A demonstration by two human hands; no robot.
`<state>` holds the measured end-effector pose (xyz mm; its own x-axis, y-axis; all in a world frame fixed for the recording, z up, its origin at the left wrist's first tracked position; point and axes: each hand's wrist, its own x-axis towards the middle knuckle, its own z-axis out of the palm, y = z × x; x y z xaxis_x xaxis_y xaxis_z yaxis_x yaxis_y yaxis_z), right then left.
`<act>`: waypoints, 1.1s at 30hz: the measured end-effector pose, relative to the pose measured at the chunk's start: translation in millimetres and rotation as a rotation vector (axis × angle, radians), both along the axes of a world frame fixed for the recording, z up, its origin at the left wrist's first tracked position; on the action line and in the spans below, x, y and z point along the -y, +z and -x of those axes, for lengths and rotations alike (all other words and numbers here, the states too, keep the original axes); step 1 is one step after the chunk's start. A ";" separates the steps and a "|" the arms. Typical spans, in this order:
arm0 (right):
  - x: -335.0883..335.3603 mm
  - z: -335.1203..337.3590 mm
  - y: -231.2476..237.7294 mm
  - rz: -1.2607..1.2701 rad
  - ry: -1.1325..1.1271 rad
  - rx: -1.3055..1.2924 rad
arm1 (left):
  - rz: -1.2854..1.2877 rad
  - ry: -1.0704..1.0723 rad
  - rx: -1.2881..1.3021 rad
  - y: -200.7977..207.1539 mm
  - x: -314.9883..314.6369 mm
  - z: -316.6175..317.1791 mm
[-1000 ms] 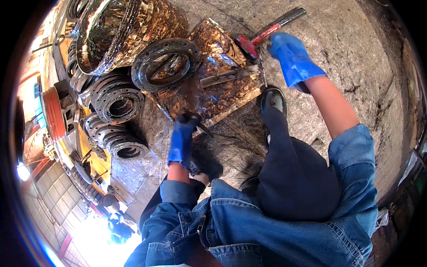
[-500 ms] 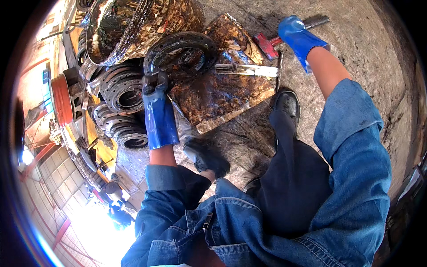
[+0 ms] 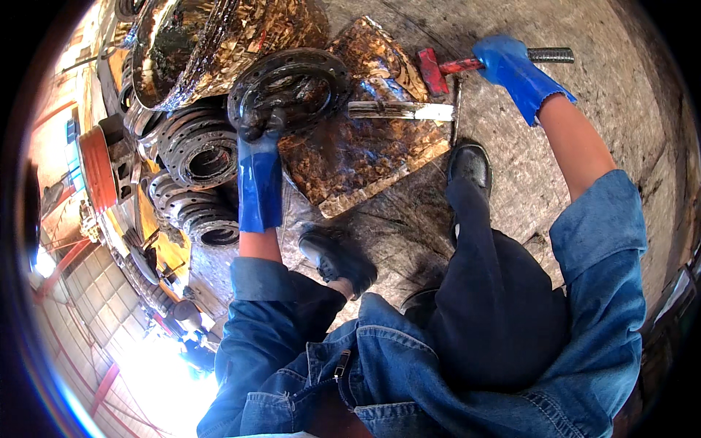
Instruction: The person cleans and applies grease to several large metal rings using a scraper and a hammer by a bucket of lubricant.
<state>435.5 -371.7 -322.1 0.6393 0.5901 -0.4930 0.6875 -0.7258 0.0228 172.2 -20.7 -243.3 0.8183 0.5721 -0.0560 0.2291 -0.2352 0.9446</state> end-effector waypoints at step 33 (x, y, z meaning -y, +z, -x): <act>39.5 55.9 34.5 -0.625 -0.839 -0.812 | 0.110 -0.089 -0.010 -23.7 -7.9 3.5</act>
<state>379.6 -411.2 -287.6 0.5737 0.4292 -0.6977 -0.3124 -0.6727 -0.6707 168.8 -12.9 -267.0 0.8648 0.4868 -0.1232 0.2217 -0.1501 0.9635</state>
